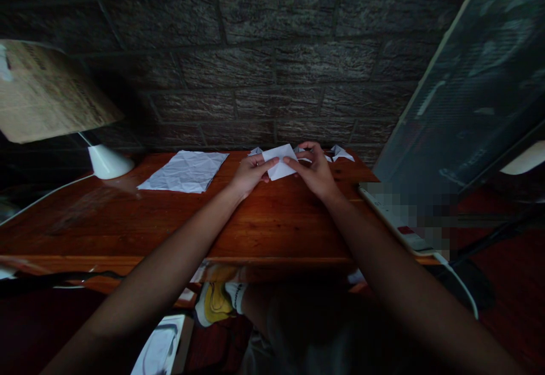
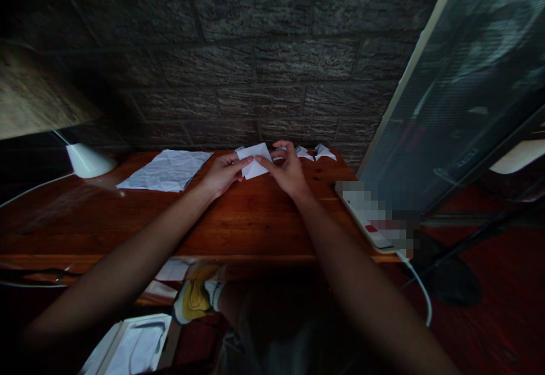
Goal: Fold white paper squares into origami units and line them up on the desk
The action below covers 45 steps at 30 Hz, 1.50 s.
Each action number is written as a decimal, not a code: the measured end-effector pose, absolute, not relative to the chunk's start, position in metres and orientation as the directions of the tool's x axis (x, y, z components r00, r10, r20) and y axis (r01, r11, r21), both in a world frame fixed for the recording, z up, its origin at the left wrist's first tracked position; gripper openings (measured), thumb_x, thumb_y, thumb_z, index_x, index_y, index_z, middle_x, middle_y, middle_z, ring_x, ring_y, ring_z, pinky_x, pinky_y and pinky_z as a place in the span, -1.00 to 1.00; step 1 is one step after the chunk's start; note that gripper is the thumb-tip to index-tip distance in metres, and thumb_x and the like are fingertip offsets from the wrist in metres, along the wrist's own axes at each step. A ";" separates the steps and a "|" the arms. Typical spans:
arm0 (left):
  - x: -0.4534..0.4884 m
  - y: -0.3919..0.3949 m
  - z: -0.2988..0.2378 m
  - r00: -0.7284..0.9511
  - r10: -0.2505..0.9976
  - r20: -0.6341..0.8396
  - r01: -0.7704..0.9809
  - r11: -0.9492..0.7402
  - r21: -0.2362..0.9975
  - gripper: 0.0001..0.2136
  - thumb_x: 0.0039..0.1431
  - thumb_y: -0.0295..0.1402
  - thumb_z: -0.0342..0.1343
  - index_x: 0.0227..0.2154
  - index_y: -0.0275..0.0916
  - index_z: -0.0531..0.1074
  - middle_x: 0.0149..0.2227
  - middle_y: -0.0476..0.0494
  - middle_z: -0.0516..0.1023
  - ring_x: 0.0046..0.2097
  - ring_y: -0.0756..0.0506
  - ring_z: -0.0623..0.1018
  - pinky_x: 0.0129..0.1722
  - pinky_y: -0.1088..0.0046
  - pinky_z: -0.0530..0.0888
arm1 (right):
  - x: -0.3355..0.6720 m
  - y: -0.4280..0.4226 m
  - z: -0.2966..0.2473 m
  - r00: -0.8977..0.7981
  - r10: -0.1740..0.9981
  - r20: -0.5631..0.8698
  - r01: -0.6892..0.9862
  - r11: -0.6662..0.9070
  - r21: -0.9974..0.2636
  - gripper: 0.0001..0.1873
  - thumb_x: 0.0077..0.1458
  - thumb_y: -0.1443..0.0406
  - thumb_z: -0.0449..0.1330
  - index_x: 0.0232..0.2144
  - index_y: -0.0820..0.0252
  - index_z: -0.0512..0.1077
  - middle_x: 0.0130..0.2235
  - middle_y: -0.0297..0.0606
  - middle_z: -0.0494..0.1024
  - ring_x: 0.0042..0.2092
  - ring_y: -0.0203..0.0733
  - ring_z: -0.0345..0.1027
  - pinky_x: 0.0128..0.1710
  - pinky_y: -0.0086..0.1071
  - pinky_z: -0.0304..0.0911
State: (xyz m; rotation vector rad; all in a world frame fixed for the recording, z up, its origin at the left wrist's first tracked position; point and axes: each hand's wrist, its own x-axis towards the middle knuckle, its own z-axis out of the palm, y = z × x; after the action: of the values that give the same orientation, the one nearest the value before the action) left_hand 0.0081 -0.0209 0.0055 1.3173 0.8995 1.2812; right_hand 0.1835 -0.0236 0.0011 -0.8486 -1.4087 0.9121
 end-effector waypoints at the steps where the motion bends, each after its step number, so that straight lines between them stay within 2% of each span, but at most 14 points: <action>1: 0.008 -0.020 0.006 0.117 0.972 0.203 -0.167 -0.182 0.969 -0.76 -0.07 -0.24 0.39 -0.41 -0.31 0.57 -0.50 -0.04 0.49 -0.55 0.10 0.35 -0.60 0.57 0.31 | 0.183 -0.023 0.000 -0.047 0.898 0.437 0.004 0.437 -0.899 -0.34 -0.20 -0.01 0.44 -0.10 0.01 0.29 -0.25 -0.29 0.52 -0.30 -0.17 0.42 -0.44 -0.33 0.33; 6: 0.008 -0.018 0.007 0.013 0.974 0.226 -0.260 -0.215 0.941 -0.75 -0.06 -0.27 0.38 -0.35 -0.29 0.54 -0.46 -0.03 0.53 -0.50 0.08 0.40 -0.54 0.56 0.39 | 0.182 -0.021 -0.005 -0.098 0.886 0.453 0.123 0.463 -0.878 -0.52 -0.15 -0.01 0.41 -0.24 0.06 0.38 -0.27 -0.28 0.52 -0.27 -0.17 0.40 -0.36 -0.31 0.35; 14: 0.010 -0.018 0.006 0.010 0.970 0.242 -0.295 -0.228 0.928 -0.75 -0.12 -0.34 0.40 -0.40 -0.29 0.46 -0.45 -0.01 0.51 -0.47 0.07 0.45 -0.49 0.55 0.48 | 0.183 -0.018 -0.006 -0.031 0.846 0.532 0.165 0.530 -0.832 -0.66 -0.10 0.06 0.40 -0.35 0.10 0.44 -0.46 -0.40 0.43 -0.42 -0.29 0.29 -0.39 -0.36 0.27; 20: 0.010 -0.018 0.005 0.047 0.970 0.238 -0.294 -0.215 0.931 -0.74 -0.12 -0.35 0.39 -0.39 -0.29 0.44 -0.44 -0.01 0.52 -0.44 0.04 0.48 -0.45 0.53 0.50 | 0.180 -0.023 -0.004 -0.075 0.875 0.479 0.077 0.484 -0.872 -0.62 -0.10 0.02 0.39 -0.32 0.12 0.46 -0.44 -0.35 0.51 -0.40 -0.25 0.41 -0.39 -0.35 0.31; 25: 0.010 -0.021 0.007 0.104 0.975 0.197 -0.218 -0.171 0.961 -0.76 -0.09 -0.37 0.38 -0.36 -0.30 0.48 -0.43 -0.07 0.56 -0.41 0.01 0.52 -0.42 0.52 0.48 | 0.181 -0.023 -0.001 -0.039 0.881 0.472 0.060 0.474 -0.879 -0.68 -0.05 0.04 0.35 -0.37 0.14 0.48 -0.45 -0.33 0.53 -0.42 -0.25 0.40 -0.38 -0.34 0.32; 31: 0.010 -0.021 0.008 0.013 0.971 0.240 -0.190 -0.234 0.954 -0.82 -0.07 -0.39 0.36 -0.42 -0.28 0.48 -0.48 -0.04 0.54 -0.45 0.03 0.49 -0.47 0.56 0.41 | 0.182 -0.015 -0.009 0.051 0.877 0.478 0.116 0.470 -0.875 -0.63 -0.14 0.07 0.41 -0.32 0.11 0.47 -0.31 -0.30 0.51 -0.37 -0.25 0.38 -0.39 -0.32 0.34; 34: 0.010 -0.019 0.007 -0.010 0.967 0.253 -0.186 -0.250 0.950 -0.82 -0.07 -0.38 0.36 -0.43 -0.28 0.47 -0.49 -0.02 0.53 -0.45 0.04 0.47 -0.45 0.55 0.41 | 0.179 -0.015 -0.010 0.047 0.881 0.471 0.127 0.462 -0.878 -0.57 -0.16 0.07 0.42 -0.27 0.12 0.45 -0.37 -0.33 0.48 -0.38 -0.24 0.37 -0.37 -0.31 0.35; 39: 0.010 -0.018 0.005 -0.027 0.961 0.277 -0.186 -0.277 0.943 -0.80 -0.07 -0.35 0.36 -0.43 -0.27 0.45 -0.48 -0.02 0.53 -0.45 0.04 0.47 -0.44 0.55 0.42 | 0.176 -0.021 -0.004 -0.011 0.897 0.442 0.032 0.442 -0.897 -0.52 -0.17 0.07 0.42 -0.23 0.11 0.39 -0.40 -0.34 0.52 -0.38 -0.22 0.42 -0.34 -0.29 0.36; 45: 0.012 -0.019 0.003 -0.001 0.962 0.273 -0.187 -0.269 0.945 -0.78 -0.08 -0.34 0.37 -0.42 -0.26 0.44 -0.48 -0.01 0.52 -0.45 0.04 0.47 -0.43 0.55 0.44 | 0.177 -0.022 -0.002 0.028 0.886 0.462 0.002 0.462 -0.887 -0.57 -0.18 0.05 0.42 -0.32 0.10 0.39 -0.38 -0.35 0.53 -0.40 -0.26 0.39 -0.38 -0.33 0.33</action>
State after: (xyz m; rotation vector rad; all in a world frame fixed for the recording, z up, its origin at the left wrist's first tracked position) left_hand 0.0119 -0.0187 0.0031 1.2740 0.9077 1.4705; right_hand 0.1765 -0.0216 -0.0025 -0.8588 -1.3761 0.8319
